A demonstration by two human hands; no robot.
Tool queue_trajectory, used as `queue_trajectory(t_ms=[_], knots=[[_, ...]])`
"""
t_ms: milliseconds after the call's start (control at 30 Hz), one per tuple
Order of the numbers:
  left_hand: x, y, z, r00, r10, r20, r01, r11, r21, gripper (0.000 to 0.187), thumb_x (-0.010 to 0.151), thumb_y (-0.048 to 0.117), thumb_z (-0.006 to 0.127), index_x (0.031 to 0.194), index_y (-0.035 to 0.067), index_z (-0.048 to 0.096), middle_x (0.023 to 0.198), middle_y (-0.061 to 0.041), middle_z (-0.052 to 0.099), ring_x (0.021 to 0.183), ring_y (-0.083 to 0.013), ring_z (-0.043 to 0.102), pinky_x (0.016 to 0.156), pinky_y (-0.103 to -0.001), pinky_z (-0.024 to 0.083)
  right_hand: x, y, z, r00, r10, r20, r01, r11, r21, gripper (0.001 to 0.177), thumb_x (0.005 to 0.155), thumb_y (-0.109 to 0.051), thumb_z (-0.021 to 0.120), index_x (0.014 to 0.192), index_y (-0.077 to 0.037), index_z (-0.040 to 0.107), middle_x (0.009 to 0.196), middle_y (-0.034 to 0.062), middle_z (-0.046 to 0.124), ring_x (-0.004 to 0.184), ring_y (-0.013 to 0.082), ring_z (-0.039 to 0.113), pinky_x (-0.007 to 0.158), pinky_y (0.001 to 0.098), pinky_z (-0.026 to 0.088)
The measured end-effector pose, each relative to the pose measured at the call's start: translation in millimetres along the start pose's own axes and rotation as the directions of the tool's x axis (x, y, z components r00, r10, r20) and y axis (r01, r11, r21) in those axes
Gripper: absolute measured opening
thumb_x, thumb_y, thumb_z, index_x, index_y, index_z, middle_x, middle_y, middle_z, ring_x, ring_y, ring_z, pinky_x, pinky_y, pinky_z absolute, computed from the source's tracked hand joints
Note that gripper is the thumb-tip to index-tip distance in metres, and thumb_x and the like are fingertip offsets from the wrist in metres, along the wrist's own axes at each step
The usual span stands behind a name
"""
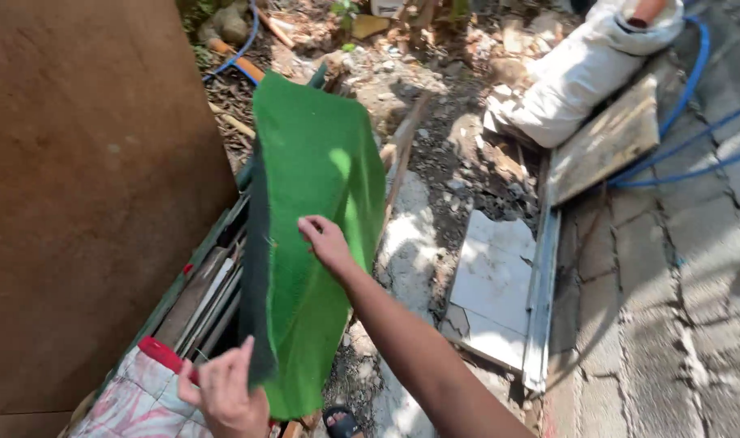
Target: Sweeping dirt from an outdoor concrete entryway and then placing a green artificial grass mat.
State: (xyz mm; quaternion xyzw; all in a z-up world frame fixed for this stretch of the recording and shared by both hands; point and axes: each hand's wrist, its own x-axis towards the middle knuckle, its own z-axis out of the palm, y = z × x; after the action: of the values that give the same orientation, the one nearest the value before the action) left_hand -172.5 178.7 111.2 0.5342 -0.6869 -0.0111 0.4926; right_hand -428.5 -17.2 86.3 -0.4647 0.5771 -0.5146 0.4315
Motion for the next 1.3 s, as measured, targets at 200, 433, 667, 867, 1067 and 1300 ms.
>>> queue_trajectory(t_ms=[200, 433, 667, 867, 1067, 1300], knots=[[-62.8, -45.3, 61.9, 0.929, 0.350, -0.123, -0.312, 0.916, 0.251, 0.048, 0.064, 0.022, 0.057, 0.107, 0.012, 0.076, 0.083, 0.003, 0.059, 0.072, -0.0142, 0.053, 0.111, -0.062, 0.026, 222.7, 20.9, 9.4, 0.991, -0.120, -0.058, 0.092, 0.931, -0.353, 0.077, 0.090, -0.065, 0.074, 0.123, 0.005, 0.069, 0.111, 0.0179, 0.073, 0.102, 0.0256, 0.069, 0.090, 0.0386, 0.055], [-168.7, -90.9, 77.5, 0.884, 0.429, -0.185, -0.310, 0.834, 0.456, 0.030, 0.087, 0.037, 0.065, 0.106, 0.019, 0.080, 0.076, 0.011, 0.055, 0.063, -0.0084, 0.046, 0.098, -0.044, 0.033, 316.1, -37.7, 4.2, 0.930, 0.362, -0.061, -0.361, 0.873, -0.329, 0.042, 0.078, -0.039, 0.082, 0.101, -0.005, 0.071, 0.097, 0.0122, 0.069, 0.086, 0.0305, 0.065, 0.074, 0.0525, 0.054], [-147.6, -46.4, 5.7, 0.936, 0.150, -0.318, -0.003, 0.908, 0.419, 0.023, 0.092, 0.033, 0.058, 0.099, 0.024, 0.078, 0.070, 0.010, 0.056, 0.063, -0.0096, 0.051, 0.117, -0.050, 0.032, 179.3, -148.6, -88.3, 0.952, -0.085, -0.295, 0.059, 0.994, -0.095, 0.035, 0.084, -0.016, 0.083, 0.108, 0.009, 0.076, 0.091, 0.0085, 0.076, 0.075, 0.0157, 0.067, 0.067, 0.0274, 0.053], [-170.4, -22.5, -9.9, 0.905, 0.114, -0.409, -0.017, 0.972, 0.234, 0.032, 0.096, 0.041, 0.052, 0.094, 0.023, 0.079, 0.071, 0.008, 0.057, 0.059, -0.0094, 0.053, 0.117, -0.043, 0.035, 58.5, -150.6, -179.8, 0.859, -0.266, -0.438, 0.351, 0.928, 0.125, 0.012, 0.094, 0.002, 0.070, 0.103, 0.009, 0.074, 0.094, 0.0114, 0.077, 0.079, 0.0188, 0.074, 0.073, 0.0291, 0.061], [-240.4, -35.3, -105.2, 0.996, 0.025, -0.085, -0.014, 0.991, 0.133, 0.030, 0.093, 0.042, 0.052, 0.092, 0.028, 0.077, 0.075, 0.008, 0.060, 0.066, -0.0095, 0.060, 0.115, -0.044, 0.033, -43.9, -202.4, -188.2, 0.745, -0.537, -0.397, 0.540, 0.834, -0.114, 0.008, 0.103, 0.000, 0.074, 0.099, 0.006, 0.076, 0.089, 0.0061, 0.073, 0.073, 0.0129, 0.066, 0.067, 0.0255, 0.053], [-296.4, -2.1, -260.1, 0.986, -0.002, -0.165, 0.030, 0.986, 0.163, 0.016, 0.084, 0.032, 0.059, 0.090, 0.030, 0.074, 0.076, 0.012, 0.057, 0.076, -0.0068, 0.057, 0.111, -0.041, 0.037, -127.5, -269.8, -183.0, 0.611, -0.785, -0.104, 0.714, 0.602, -0.358, 0.023, 0.107, -0.001, 0.074, 0.086, 0.002, 0.065, 0.082, 0.0044, 0.066, 0.069, 0.0115, 0.052, 0.063, 0.0244, 0.039]])
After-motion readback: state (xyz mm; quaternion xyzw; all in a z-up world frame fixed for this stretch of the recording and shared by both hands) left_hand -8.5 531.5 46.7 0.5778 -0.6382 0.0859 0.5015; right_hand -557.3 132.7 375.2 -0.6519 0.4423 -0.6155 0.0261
